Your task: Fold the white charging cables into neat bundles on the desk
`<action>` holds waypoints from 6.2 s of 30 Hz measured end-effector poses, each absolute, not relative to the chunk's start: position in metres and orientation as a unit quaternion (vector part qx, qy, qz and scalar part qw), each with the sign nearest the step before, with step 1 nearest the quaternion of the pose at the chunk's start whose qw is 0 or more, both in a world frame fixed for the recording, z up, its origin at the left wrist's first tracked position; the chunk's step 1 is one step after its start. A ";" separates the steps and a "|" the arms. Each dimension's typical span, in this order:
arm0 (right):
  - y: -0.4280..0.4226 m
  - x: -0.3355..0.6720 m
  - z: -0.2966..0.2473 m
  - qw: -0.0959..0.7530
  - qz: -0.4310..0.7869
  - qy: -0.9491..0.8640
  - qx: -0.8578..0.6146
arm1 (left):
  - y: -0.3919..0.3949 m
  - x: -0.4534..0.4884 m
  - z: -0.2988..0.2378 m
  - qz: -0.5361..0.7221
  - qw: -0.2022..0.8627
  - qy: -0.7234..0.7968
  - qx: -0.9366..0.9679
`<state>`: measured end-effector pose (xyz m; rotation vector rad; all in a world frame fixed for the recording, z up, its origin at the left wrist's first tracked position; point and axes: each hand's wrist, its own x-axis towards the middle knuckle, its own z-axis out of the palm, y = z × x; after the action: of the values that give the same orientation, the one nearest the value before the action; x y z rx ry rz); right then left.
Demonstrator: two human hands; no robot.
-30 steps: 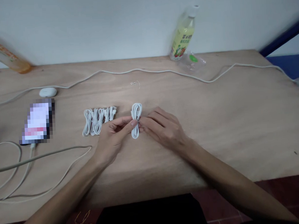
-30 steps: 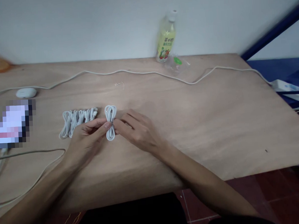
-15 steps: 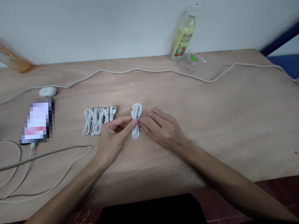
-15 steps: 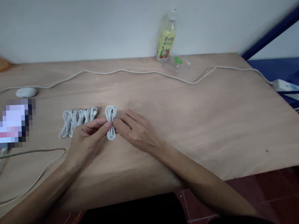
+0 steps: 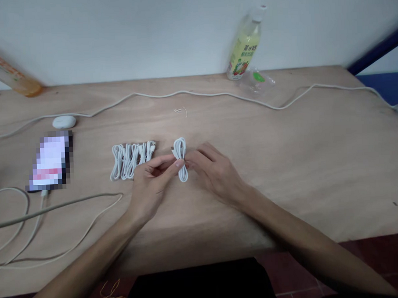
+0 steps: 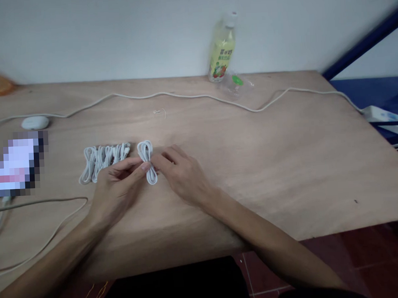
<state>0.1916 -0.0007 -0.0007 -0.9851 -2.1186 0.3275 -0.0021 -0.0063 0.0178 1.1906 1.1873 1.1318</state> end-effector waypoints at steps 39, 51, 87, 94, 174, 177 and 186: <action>-0.006 0.190 0.010 0.452 0.208 -0.775 -0.390 | -0.006 -0.012 0.009 0.530 0.244 0.357 0.729; -0.001 0.195 0.006 0.399 -0.001 -0.865 -0.305 | -0.005 -0.005 0.011 0.468 0.575 0.431 0.514; -0.002 0.195 0.011 0.450 0.178 -0.794 -0.368 | -0.007 -0.005 0.012 0.506 0.495 0.439 0.552; 0.004 0.201 0.003 0.400 0.083 -0.854 -0.321 | -0.001 -0.001 0.014 0.443 0.656 0.410 0.453; -0.001 0.191 0.016 0.428 0.708 -0.447 -0.339 | -0.003 -0.010 0.019 0.524 0.354 0.398 0.664; -0.002 0.191 0.018 0.407 0.744 -0.398 -0.350 | -0.004 -0.011 0.019 0.516 0.354 0.400 0.670; 0.001 0.198 0.018 0.355 0.819 -0.316 -0.321 | -0.007 -0.012 0.019 0.515 0.362 0.394 0.670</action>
<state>0.1975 0.0015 0.0180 -0.8303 -0.8160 2.1175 -0.0118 -0.0069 0.0189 1.7243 1.0150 1.3257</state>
